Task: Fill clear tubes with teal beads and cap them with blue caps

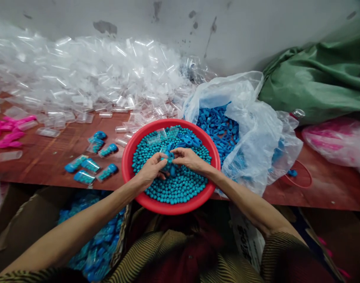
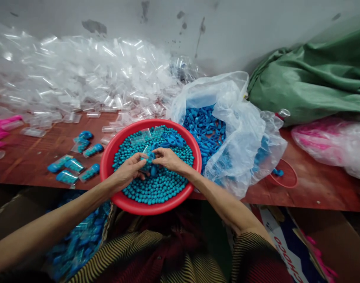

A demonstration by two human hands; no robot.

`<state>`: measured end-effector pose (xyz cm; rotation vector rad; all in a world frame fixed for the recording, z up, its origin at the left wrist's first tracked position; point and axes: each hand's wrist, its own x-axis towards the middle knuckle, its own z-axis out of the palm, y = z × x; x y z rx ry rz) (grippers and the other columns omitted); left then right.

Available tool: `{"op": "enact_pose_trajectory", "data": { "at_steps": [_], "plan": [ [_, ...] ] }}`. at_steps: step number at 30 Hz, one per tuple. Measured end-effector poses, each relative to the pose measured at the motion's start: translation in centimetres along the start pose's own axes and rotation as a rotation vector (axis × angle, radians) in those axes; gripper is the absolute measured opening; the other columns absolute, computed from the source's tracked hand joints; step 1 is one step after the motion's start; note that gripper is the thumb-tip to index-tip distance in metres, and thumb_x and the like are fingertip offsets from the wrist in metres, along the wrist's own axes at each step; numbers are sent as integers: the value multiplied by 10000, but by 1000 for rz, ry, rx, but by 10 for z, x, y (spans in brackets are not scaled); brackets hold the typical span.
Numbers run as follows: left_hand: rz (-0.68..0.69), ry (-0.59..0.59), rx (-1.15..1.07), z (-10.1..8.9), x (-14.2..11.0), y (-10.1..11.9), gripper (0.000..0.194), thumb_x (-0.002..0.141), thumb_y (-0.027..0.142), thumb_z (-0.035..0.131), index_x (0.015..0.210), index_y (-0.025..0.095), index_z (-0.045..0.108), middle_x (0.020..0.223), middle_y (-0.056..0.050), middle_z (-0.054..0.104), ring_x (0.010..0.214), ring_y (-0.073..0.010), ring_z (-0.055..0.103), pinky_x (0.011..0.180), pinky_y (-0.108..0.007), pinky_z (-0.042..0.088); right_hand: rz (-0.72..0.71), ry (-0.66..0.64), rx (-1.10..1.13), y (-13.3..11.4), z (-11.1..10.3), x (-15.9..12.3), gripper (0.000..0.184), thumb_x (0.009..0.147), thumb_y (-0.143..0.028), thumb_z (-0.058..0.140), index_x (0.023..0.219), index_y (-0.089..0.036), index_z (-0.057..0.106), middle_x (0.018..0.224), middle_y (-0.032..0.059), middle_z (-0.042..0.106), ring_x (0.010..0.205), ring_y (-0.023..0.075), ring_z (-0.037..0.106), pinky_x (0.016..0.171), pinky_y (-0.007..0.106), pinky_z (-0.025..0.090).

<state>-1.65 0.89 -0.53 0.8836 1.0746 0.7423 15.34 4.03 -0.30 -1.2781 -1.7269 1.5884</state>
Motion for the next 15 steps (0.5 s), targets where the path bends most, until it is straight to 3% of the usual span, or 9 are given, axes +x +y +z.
{"op": "enact_pose_trajectory", "data": {
  "at_steps": [2, 5, 8, 11, 13, 15],
  "plan": [
    [16, -62, -47, 1, -2, 1, 430, 673, 455, 680, 926, 198, 446, 624, 38, 602, 513, -117, 601, 403, -168, 417, 44, -86, 162, -1, -2, -4, 108, 733, -195, 580, 824, -150, 543, 658, -54, 497, 575, 93, 491, 587, 224, 427],
    [16, -136, -66, 2, -5, 4, 449, 661, 477, 682, 913, 196, 437, 619, 29, 607, 511, -124, 597, 399, -178, 419, 25, -112, 185, -3, -6, -12, 123, 764, -254, 573, 761, -169, 484, 678, -46, 497, 607, 99, 516, 615, 233, 443],
    [73, -76, 27, 4, -6, 4, 392, 686, 439, 664, 906, 187, 459, 652, 33, 593, 501, -106, 582, 386, -171, 404, -61, 63, -172, -3, -9, -20, 101, 800, -226, 544, 870, -161, 510, 779, 11, 566, 729, 150, 563, 716, 302, 459],
    [156, 0, 163, 4, -5, 2, 315, 715, 386, 638, 892, 180, 480, 635, 47, 552, 473, -81, 541, 377, -165, 391, -182, 279, -579, -4, -10, -26, 198, 831, -176, 510, 1017, -127, 555, 978, 108, 617, 957, 217, 558, 883, 379, 404],
    [165, -8, 196, 4, -5, 1, 306, 715, 373, 633, 896, 186, 473, 595, 64, 510, 453, -81, 518, 375, -177, 401, -231, 288, -605, -7, -9, -31, 256, 858, -177, 483, 1096, -129, 562, 1037, 110, 626, 986, 204, 561, 904, 354, 399],
    [154, -39, 179, 5, -5, -1, 318, 711, 374, 632, 904, 193, 456, 584, 73, 487, 444, -87, 511, 376, -191, 416, -244, 201, -497, -12, -7, -35, 284, 876, -190, 463, 1140, -157, 564, 938, 58, 653, 863, 158, 600, 824, 291, 442]
  ]
}}
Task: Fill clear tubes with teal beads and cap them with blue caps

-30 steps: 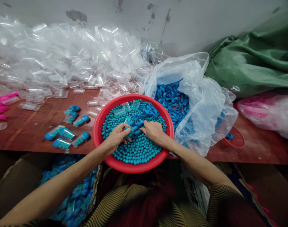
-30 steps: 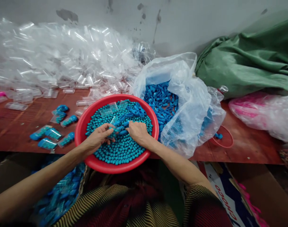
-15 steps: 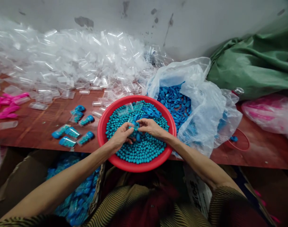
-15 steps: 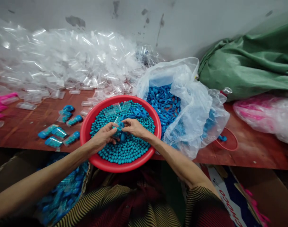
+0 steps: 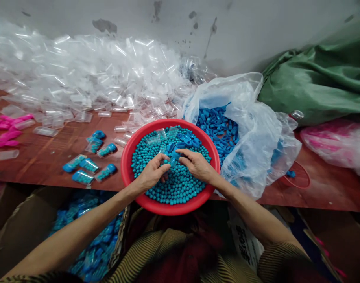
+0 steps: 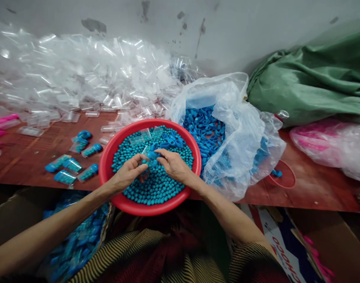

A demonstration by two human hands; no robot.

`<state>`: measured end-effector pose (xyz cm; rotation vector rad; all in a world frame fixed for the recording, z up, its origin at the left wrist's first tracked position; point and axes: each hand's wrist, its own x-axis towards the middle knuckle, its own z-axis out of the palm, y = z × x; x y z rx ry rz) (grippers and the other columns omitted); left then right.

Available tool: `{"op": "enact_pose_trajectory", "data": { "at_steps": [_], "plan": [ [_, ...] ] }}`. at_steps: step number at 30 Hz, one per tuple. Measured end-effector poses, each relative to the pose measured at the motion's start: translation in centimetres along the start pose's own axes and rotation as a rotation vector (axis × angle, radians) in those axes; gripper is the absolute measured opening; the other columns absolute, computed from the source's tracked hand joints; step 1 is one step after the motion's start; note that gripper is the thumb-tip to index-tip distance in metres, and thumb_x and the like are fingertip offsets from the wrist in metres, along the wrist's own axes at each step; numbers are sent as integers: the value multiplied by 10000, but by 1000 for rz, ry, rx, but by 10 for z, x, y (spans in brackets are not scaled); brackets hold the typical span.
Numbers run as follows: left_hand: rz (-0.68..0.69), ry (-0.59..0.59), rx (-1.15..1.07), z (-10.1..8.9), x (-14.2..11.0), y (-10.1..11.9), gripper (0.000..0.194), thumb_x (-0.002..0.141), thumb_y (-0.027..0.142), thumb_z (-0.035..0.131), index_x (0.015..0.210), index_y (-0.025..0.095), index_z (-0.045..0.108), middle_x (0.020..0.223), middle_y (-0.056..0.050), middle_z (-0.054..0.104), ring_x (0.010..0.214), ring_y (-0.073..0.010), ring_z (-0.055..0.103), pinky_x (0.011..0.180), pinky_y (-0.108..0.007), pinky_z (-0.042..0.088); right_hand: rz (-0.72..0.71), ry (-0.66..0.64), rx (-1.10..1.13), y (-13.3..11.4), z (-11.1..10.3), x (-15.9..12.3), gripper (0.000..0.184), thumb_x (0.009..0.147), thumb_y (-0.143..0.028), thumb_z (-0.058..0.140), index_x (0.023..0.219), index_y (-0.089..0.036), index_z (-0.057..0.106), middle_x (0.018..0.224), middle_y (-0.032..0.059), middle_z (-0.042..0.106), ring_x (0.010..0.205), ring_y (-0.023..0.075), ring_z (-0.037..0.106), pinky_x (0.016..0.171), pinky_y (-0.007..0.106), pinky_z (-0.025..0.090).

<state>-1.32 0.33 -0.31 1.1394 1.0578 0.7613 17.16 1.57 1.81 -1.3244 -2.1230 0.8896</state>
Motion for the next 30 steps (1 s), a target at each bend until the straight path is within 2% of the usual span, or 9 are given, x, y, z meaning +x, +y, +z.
{"op": "enact_pose_trajectory", "data": {
  "at_steps": [2, 4, 7, 12, 15, 20, 26, 30],
  "plan": [
    [-6, -37, -32, 1, -1, -1, 327, 719, 381, 626, 917, 196, 443, 597, 69, 497, 440, -90, 514, 377, -200, 425, 14, -73, 136, -4, 1, -2, 281, 887, -201, 440, 1127, -178, 586, 782, 8, 642, 715, 124, 604, 716, 247, 464],
    [1, -60, -62, 3, -2, -1, 347, 729, 386, 622, 952, 194, 439, 626, 62, 517, 436, -88, 520, 380, -205, 432, 44, -83, 250, -6, 3, -3, 266, 885, -219, 441, 1082, -179, 615, 691, -14, 614, 639, 111, 596, 638, 226, 463],
    [9, -66, -102, 5, -4, -1, 402, 739, 389, 621, 1035, 191, 436, 654, 59, 527, 437, -86, 535, 379, -201, 432, 81, -9, 339, -4, 11, -3, 237, 866, -247, 480, 1015, -184, 653, 651, -26, 601, 590, 104, 588, 591, 215, 458],
    [-15, -27, -140, 9, -7, 1, 538, 725, 394, 632, 1170, 190, 409, 669, 52, 536, 436, -86, 525, 355, -195, 411, 100, 137, 353, -6, 23, -8, 225, 859, -254, 498, 938, -178, 695, 688, -9, 647, 585, 107, 604, 593, 216, 461],
    [-29, 0, -136, 9, -11, 4, 573, 731, 388, 624, 1219, 190, 397, 658, 54, 534, 408, -72, 497, 339, -183, 370, 19, 160, 262, -8, 23, -11, 244, 871, -244, 476, 943, -162, 694, 695, 8, 656, 594, 115, 600, 593, 220, 451],
    [-8, 45, -123, 13, -16, 11, 461, 744, 368, 606, 1135, 186, 441, 550, 89, 465, 365, -57, 452, 314, -159, 273, -130, 45, 188, -2, 18, -12, 234, 882, -228, 465, 873, -170, 692, 631, -11, 607, 542, 95, 537, 551, 201, 417],
    [-30, 115, -147, 19, -14, 11, 347, 747, 340, 603, 1031, 186, 474, 502, 112, 398, 338, -27, 369, 324, -146, 273, -290, 136, 22, 5, 28, -17, 270, 896, -197, 413, 990, -121, 654, 729, 51, 605, 664, 140, 548, 645, 264, 445],
    [-59, 26, -96, 11, -13, 9, 390, 761, 387, 587, 1078, 208, 448, 566, 86, 489, 356, -47, 449, 310, -143, 284, -213, -5, 136, 9, 13, -16, 289, 835, -190, 505, 1096, -145, 620, 866, 63, 619, 790, 156, 570, 746, 312, 473]
  ]
}}
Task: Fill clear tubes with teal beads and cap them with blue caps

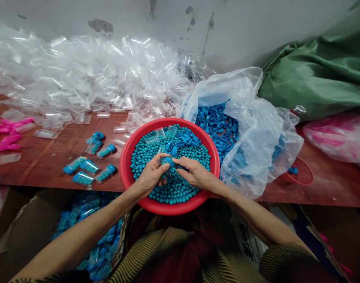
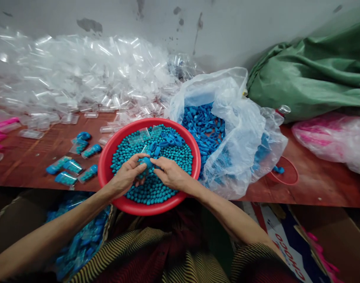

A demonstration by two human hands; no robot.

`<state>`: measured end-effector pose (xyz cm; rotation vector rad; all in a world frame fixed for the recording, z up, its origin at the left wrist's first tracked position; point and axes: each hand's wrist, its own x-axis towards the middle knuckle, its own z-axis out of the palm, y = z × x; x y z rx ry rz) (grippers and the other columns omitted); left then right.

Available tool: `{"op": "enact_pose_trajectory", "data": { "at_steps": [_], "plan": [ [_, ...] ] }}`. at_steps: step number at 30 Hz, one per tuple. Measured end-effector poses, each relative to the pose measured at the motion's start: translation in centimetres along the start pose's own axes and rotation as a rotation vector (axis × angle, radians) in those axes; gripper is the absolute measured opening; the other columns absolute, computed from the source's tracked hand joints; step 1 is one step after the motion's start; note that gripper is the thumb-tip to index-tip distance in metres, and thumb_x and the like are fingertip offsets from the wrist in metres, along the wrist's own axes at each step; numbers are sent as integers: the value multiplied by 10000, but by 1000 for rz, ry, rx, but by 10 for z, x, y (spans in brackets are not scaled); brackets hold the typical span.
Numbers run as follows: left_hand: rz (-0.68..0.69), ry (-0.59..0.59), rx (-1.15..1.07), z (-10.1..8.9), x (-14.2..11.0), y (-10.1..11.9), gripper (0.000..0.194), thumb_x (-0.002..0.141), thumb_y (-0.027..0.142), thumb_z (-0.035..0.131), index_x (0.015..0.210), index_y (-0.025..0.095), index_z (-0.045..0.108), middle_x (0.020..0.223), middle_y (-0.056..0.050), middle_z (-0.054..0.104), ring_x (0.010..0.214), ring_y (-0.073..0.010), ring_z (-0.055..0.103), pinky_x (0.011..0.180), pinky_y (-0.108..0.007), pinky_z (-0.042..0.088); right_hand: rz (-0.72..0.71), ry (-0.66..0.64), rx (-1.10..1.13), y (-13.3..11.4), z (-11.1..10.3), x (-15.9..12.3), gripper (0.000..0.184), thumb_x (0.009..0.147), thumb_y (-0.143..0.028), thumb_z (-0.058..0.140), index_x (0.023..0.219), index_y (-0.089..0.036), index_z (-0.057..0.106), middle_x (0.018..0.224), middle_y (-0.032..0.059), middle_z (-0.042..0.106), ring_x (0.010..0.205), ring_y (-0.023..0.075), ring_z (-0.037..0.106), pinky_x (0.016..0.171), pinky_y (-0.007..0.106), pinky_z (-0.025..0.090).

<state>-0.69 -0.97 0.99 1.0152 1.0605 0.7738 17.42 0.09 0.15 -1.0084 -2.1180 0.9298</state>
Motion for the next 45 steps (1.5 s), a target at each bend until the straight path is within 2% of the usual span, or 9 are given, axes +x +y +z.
{"op": "enact_pose_trajectory", "data": {
  "at_steps": [4, 7, 12, 18, 23, 27, 33, 38, 45],
  "plan": [
    [-4, -113, 50, -5, -2, 0, 400, 757, 385, 597, 1077, 219, 423, 651, 67, 545, 389, -62, 513, 349, -164, 373, 272, -43, 367, 6, -19, 9, 340, 769, -260, 590, 1094, -166, 619, 848, 23, 621, 634, 110, 564, 615, 276, 498],
    [1, -95, 81, 0, -4, -2, 392, 762, 387, 586, 1071, 218, 414, 638, 73, 525, 372, -63, 502, 332, -164, 349, 359, 12, 445, 5, -20, 14, 318, 775, -289, 578, 1056, -152, 634, 809, 16, 628, 595, 105, 563, 588, 273, 503],
    [27, 17, 50, 7, -1, -5, 428, 769, 404, 577, 1105, 212, 393, 616, 79, 510, 359, -62, 465, 339, -179, 331, 167, 25, 128, -9, -6, 10, 310, 861, -304, 498, 1110, -161, 616, 947, 66, 639, 825, 172, 607, 760, 342, 501],
    [140, 40, -20, 12, -3, 2, 493, 761, 325, 595, 1199, 175, 425, 667, 61, 505, 519, -54, 424, 497, -183, 360, 114, -62, -212, -23, 16, -1, 936, 708, -488, 674, 1418, -108, 196, 1265, 215, 463, 1102, 319, 529, 839, 459, 484],
    [169, 37, -20, 18, -8, 1, 365, 765, 328, 578, 1079, 180, 467, 788, 28, 546, 674, -93, 493, 636, -212, 421, 82, 46, -342, -28, 26, -3, 767, 737, -428, 626, 1347, -119, 280, 1158, 180, 525, 983, 290, 587, 731, 412, 523],
    [148, 105, -45, 26, -9, 3, 273, 762, 322, 575, 977, 200, 460, 714, 54, 496, 622, -83, 454, 603, -195, 399, 9, 77, -455, -26, 27, -1, 726, 698, -388, 620, 1278, -53, 341, 1040, 184, 550, 892, 294, 593, 639, 393, 524],
    [182, 154, 34, 30, -10, -1, 215, 781, 308, 557, 937, 207, 450, 708, 54, 466, 652, -90, 442, 626, -196, 382, -12, 54, -510, -19, 33, -3, 743, 669, -403, 628, 1255, -41, 349, 1012, 185, 554, 860, 297, 591, 583, 380, 517],
    [234, 122, 231, 19, -5, -7, 176, 821, 293, 497, 964, 194, 467, 761, 42, 480, 686, -96, 447, 682, -219, 398, 56, 38, -389, -19, 35, -5, 737, 714, -398, 631, 1295, -94, 295, 1106, 174, 522, 915, 282, 591, 683, 400, 520],
    [164, 111, 125, 8, -9, -3, 225, 800, 333, 528, 961, 179, 497, 846, 16, 533, 806, -121, 495, 777, -240, 416, 51, -94, -370, -31, 36, -3, 773, 792, -409, 581, 1380, -133, 161, 1132, 153, 490, 926, 260, 584, 671, 372, 510]
  ]
}}
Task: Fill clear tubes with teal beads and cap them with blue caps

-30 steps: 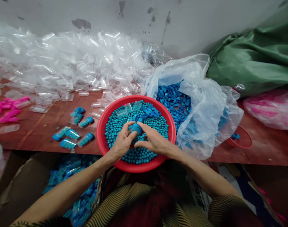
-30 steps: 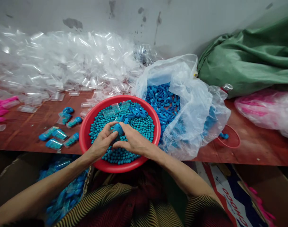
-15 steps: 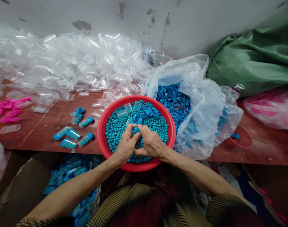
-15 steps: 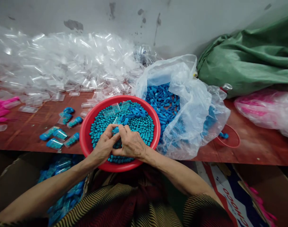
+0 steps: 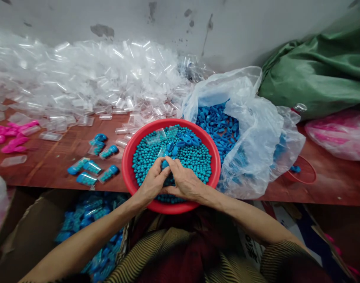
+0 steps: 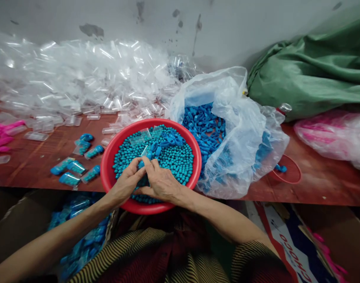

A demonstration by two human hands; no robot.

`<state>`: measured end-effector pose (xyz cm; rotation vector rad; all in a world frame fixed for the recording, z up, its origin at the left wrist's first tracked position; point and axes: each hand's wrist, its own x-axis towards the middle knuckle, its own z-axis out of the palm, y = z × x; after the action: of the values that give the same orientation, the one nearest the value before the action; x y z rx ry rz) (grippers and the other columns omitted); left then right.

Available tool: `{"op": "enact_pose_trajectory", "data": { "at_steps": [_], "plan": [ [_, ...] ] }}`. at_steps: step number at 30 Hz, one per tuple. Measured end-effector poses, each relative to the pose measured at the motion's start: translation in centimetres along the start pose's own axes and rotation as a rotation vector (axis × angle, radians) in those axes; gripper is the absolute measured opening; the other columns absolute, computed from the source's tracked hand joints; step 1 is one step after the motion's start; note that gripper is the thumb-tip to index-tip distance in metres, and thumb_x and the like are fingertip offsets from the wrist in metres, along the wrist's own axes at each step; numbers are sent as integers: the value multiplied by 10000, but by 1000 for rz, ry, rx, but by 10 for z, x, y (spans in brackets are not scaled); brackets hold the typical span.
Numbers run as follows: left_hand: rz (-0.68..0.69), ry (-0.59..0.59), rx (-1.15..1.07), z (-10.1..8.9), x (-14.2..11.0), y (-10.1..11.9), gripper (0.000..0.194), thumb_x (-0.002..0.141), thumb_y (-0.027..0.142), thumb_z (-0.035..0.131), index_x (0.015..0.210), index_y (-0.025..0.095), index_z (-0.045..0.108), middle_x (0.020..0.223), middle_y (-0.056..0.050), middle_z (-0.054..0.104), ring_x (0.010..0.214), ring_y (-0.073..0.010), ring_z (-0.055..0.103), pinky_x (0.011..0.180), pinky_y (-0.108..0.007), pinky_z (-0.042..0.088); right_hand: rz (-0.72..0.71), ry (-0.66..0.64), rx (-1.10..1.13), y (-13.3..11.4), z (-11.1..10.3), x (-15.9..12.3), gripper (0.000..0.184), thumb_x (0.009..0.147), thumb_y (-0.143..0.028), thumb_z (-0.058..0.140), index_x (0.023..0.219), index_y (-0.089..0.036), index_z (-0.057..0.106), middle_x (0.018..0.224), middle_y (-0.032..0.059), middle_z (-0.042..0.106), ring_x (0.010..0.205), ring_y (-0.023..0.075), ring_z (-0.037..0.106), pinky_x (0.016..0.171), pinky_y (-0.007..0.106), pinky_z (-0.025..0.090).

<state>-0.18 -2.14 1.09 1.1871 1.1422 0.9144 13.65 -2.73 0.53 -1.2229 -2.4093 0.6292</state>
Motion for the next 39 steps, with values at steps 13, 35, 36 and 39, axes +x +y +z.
{"op": "enact_pose_trajectory", "data": {
  "at_steps": [13, 35, 36, 39],
  "plan": [
    [13, 152, 576, -81, -11, 12, 313, 818, 409, 467, 1060, 212, 490, 721, 24, 490, 611, -127, 458, 574, -233, 401, -44, -213, -226, 7, -17, 32, 550, 888, -468, 443, 1322, -151, 328, 1095, 137, 553, 859, 244, 600, 638, 326, 477],
    [-89, -58, 1337, -28, 82, 7, 405, 828, 411, 465, 1115, 142, 562, 1045, -164, 657, 995, -305, 602, 806, -373, 452, -55, -246, -705, 45, -19, 38, 305, 911, -126, 325, 924, -153, 628, 1021, 146, 547, 937, 260, 498, 678, 349, 394],
    [-106, -78, 1316, -27, 88, 5, 402, 818, 400, 480, 1110, 135, 563, 1045, -174, 657, 1002, -316, 599, 812, -390, 451, -78, -227, -708, 46, -20, 35, 298, 911, -124, 330, 918, -151, 627, 1015, 146, 551, 959, 267, 484, 714, 365, 390],
    [-105, -130, 1260, -26, 98, 2, 395, 789, 369, 518, 1097, 126, 566, 1060, -184, 651, 998, -334, 595, 812, -412, 447, -37, -204, -703, 53, -27, 26, 287, 919, -137, 330, 916, -156, 616, 985, 136, 563, 944, 262, 487, 732, 370, 373]
  ]
}}
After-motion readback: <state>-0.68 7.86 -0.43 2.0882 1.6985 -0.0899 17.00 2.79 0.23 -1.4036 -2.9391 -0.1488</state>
